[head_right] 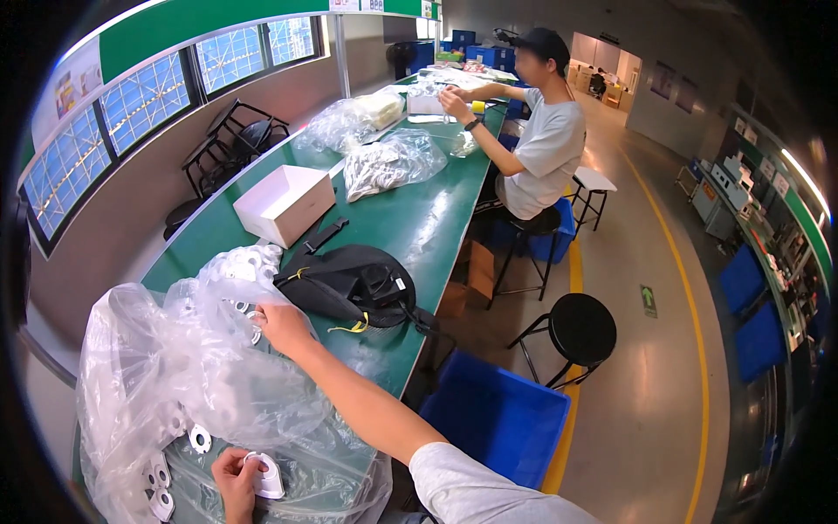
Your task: Manually assembling white plastic housings with circular metal inserts at a factory workbench.
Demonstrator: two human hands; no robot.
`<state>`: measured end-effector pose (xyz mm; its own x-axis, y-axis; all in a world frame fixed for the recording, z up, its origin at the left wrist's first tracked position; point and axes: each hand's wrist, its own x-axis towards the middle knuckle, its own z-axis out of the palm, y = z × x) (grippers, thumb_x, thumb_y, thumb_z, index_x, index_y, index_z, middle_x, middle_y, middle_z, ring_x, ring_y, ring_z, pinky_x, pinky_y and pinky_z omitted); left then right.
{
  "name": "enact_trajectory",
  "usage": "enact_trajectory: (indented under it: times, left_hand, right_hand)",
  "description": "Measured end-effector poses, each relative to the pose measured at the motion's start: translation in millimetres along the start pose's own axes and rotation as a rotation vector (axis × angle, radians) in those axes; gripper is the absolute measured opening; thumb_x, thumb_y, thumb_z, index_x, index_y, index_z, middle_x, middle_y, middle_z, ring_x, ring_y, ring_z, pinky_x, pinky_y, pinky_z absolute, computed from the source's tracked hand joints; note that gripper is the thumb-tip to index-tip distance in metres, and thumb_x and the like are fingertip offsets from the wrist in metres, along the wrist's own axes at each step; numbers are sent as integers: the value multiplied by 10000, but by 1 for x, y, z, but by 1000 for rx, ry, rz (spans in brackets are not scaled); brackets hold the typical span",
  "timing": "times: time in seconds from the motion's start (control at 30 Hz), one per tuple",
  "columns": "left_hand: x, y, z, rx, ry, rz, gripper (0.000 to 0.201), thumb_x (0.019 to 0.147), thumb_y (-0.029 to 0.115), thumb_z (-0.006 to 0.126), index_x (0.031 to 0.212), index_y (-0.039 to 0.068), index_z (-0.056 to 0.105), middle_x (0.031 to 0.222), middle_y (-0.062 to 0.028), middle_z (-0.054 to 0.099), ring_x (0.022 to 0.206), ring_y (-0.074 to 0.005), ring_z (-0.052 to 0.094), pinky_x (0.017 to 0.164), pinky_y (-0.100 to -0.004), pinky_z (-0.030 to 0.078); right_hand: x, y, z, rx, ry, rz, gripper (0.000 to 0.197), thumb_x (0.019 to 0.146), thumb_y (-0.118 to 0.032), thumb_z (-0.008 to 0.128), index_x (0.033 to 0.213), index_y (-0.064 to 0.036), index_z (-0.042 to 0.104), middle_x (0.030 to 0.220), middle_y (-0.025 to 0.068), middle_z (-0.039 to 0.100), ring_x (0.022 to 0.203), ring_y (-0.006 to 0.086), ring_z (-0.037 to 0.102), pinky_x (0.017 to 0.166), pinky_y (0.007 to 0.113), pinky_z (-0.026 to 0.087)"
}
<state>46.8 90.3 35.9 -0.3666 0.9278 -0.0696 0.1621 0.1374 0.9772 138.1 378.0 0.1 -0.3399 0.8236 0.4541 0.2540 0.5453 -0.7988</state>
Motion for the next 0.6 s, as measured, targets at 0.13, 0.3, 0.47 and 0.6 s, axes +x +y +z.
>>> enact_trajectory:
  times: [0.13,0.3,0.47,0.6]
  left_hand:
    - [5,-3,6,-7,-5,9,94,863,103,626,805,29,625,626,32,541,528,-30,437,470,-184,328]
    - [5,-16,8,9,10,43,70,836,62,613,833,-8,608,663,-11,576,584,-71,516,533,-198,384]
    - [7,-25,-1,33,70,79,124,867,86,547,858,-22,607,762,-77,658,716,-105,603,625,-221,440]
    - [21,-27,0,-75,-16,35,154,877,142,561,899,5,629,772,-31,655,672,-74,565,596,-210,428]
  right_hand:
    - [2,10,-4,-16,69,-22,203,813,-217,621,872,-22,616,798,174,623,784,351,594,675,413,453]
    - [-2,-2,-20,6,2,40,223,801,-262,629,836,-42,641,797,160,636,798,345,608,705,428,461]
    - [-3,-23,-47,-129,95,-56,197,775,-175,634,876,-6,654,855,190,643,819,365,617,699,432,477]
    - [-31,-66,-103,-122,198,81,128,843,-113,592,900,2,583,707,75,614,579,152,556,542,279,437]
